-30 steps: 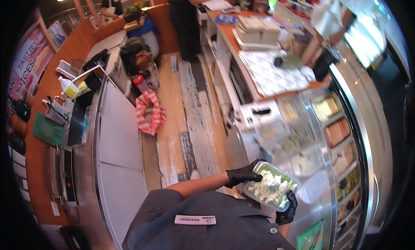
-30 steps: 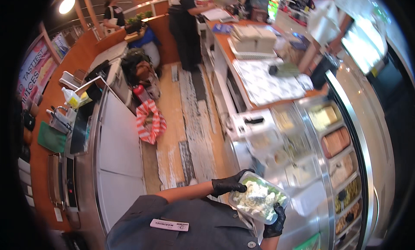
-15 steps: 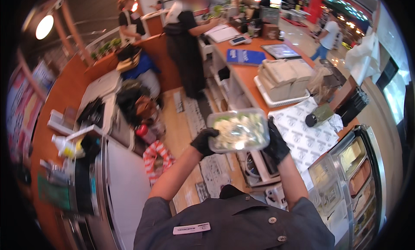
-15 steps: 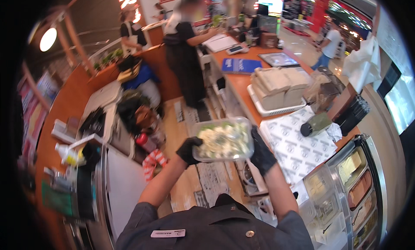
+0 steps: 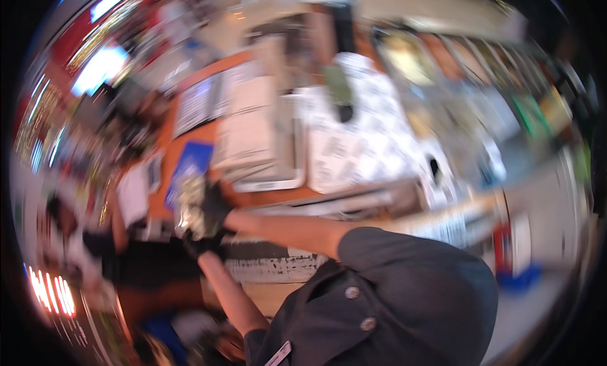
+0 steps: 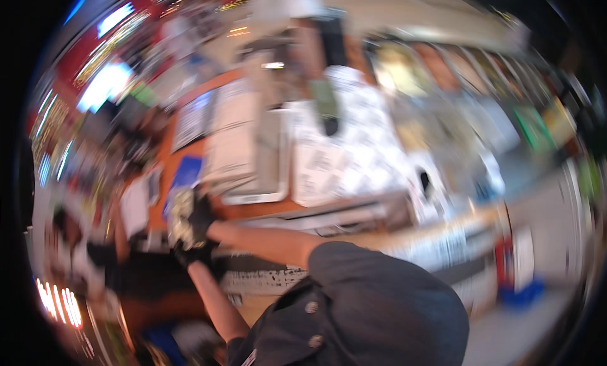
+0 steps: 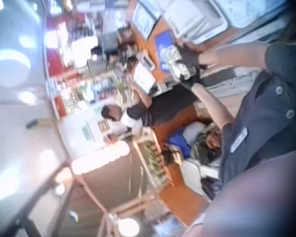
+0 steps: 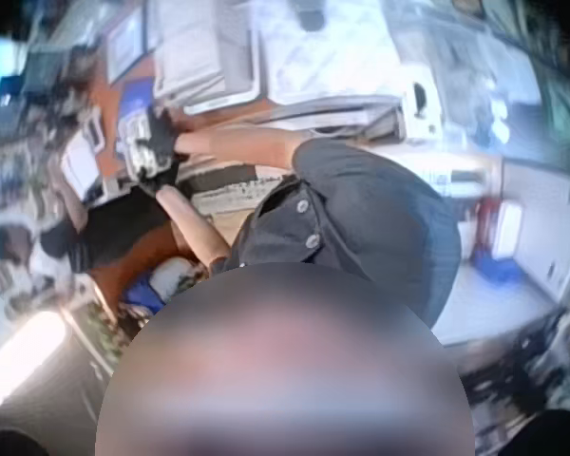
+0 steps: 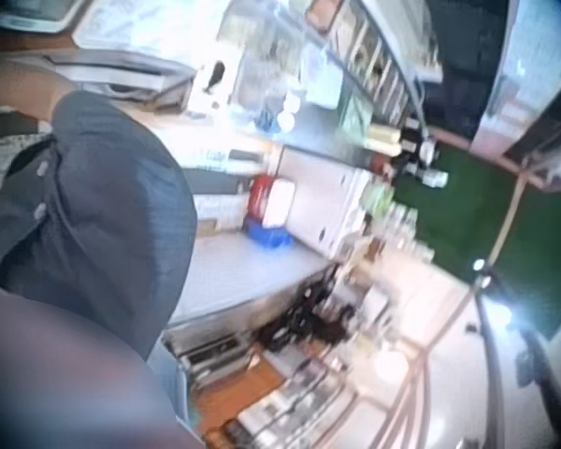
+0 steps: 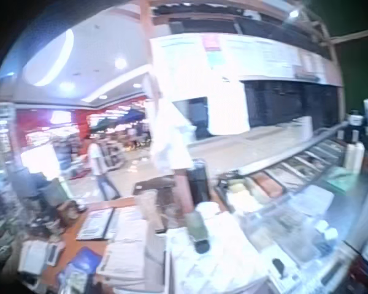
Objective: The person assembles two salads in clear plastic containers by adding lettuce, drizzling white sauce from a squeeze bottle, and topping with shredded cheese. The person then places lids on the containers and sets them aside.
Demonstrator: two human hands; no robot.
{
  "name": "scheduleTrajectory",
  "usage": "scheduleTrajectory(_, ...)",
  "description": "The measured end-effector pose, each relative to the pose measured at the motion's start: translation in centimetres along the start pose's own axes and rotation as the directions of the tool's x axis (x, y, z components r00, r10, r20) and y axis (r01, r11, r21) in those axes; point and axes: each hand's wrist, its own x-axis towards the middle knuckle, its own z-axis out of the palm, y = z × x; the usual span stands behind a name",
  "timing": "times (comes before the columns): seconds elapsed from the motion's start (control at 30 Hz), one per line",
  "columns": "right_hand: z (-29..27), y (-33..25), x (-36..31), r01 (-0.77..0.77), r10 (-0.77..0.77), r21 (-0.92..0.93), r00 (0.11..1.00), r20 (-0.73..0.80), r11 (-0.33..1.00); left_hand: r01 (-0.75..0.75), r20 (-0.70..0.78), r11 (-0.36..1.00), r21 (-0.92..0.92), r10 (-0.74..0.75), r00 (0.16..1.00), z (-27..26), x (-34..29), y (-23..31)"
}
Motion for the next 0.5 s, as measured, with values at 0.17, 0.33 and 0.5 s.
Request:
scheduleTrajectory(0.17, -3.6, -5.8, -4.1, 0.161, -0.114, -0.056, 0.865, 0.488, 0.985, -0.088, 0.108, 0.931, 0.355, 0.053, 0.993, 3.2, 8.2, 4.4)
scheduleTrajectory(0.33, -14.3, -10.8, -2.5, 0.261, -0.331, 0.203, 0.753, 0.569, 0.944, -0.183, 0.198, 0.827, 0.531, 0.088, 0.976, 5.9, 13.2, 4.1)
scheduleTrajectory(0.5, -25.9, -10.7, -4.4, 0.236, -0.373, 0.368, 0.853, 0.365, 0.899, -0.260, 0.268, 0.748, 0.610, 0.114, 0.957, 8.9, 12.7, 0.1)
